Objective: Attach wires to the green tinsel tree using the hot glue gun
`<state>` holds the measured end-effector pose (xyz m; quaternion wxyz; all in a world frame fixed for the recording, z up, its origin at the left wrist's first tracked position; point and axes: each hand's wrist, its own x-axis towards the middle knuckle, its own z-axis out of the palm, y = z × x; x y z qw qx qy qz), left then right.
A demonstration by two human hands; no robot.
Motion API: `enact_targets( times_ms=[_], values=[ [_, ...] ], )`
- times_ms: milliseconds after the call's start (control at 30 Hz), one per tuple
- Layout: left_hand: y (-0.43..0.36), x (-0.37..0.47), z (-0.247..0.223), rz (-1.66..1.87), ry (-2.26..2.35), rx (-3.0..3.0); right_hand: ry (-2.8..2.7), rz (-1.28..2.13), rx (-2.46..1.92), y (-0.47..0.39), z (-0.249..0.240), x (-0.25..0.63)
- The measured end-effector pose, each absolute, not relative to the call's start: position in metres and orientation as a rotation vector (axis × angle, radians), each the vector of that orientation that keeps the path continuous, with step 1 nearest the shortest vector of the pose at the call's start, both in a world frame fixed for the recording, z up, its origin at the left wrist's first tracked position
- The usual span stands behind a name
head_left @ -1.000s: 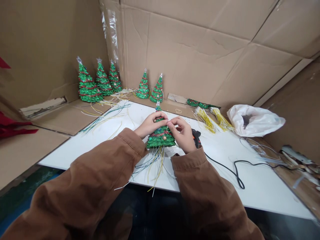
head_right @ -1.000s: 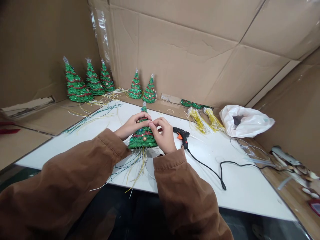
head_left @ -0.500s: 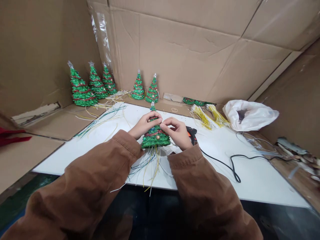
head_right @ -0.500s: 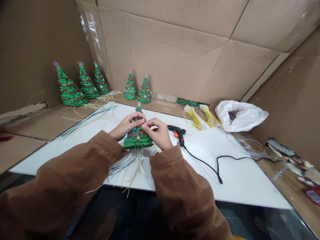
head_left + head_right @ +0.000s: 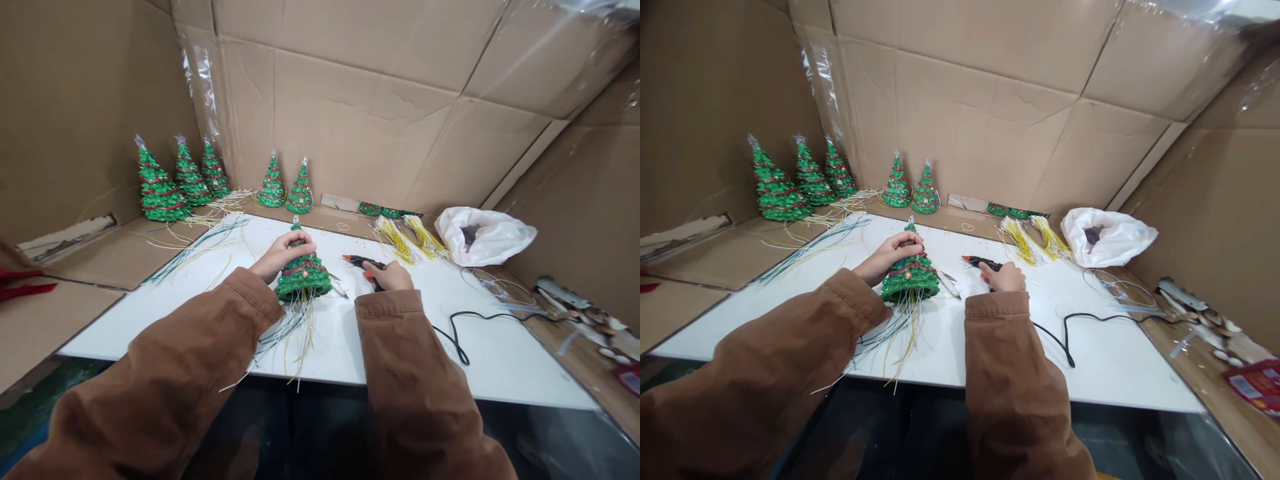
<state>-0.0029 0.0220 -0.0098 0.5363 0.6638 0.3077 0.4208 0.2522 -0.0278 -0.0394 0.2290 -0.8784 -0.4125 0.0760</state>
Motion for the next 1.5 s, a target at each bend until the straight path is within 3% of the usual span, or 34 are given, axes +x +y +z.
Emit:
enact_targets(
  times_ms=[433,700,800,933,1167,1500],
  values=[
    [0.025,-0.004,-0.010,0.992,0.719,1.577,-1.144,0.486,-2.136,-0.026,-0.040,0.253],
    [0.027,-0.003,-0.011,0.987,0.724,1.546,-1.067,0.705,-1.496,-0.031,-0.015,0.239],
    [0.028,-0.003,-0.013,0.977,0.721,1.555,-1.056,0.562,-1.290,-0.034,-0.013,0.231],
    [0.029,-0.003,-0.014,0.975,0.708,1.586,-1.194,0.177,-1.326,-0.042,-0.014,0.222],
    [0.025,-0.001,-0.010,0.991,0.746,1.663,-1.475,-0.202,-1.414,-0.041,-0.025,0.216],
    [0.019,0.002,-0.005,1.016,0.750,1.652,-1.601,-0.310,-1.371,-0.038,-0.026,0.218]
  ],
)
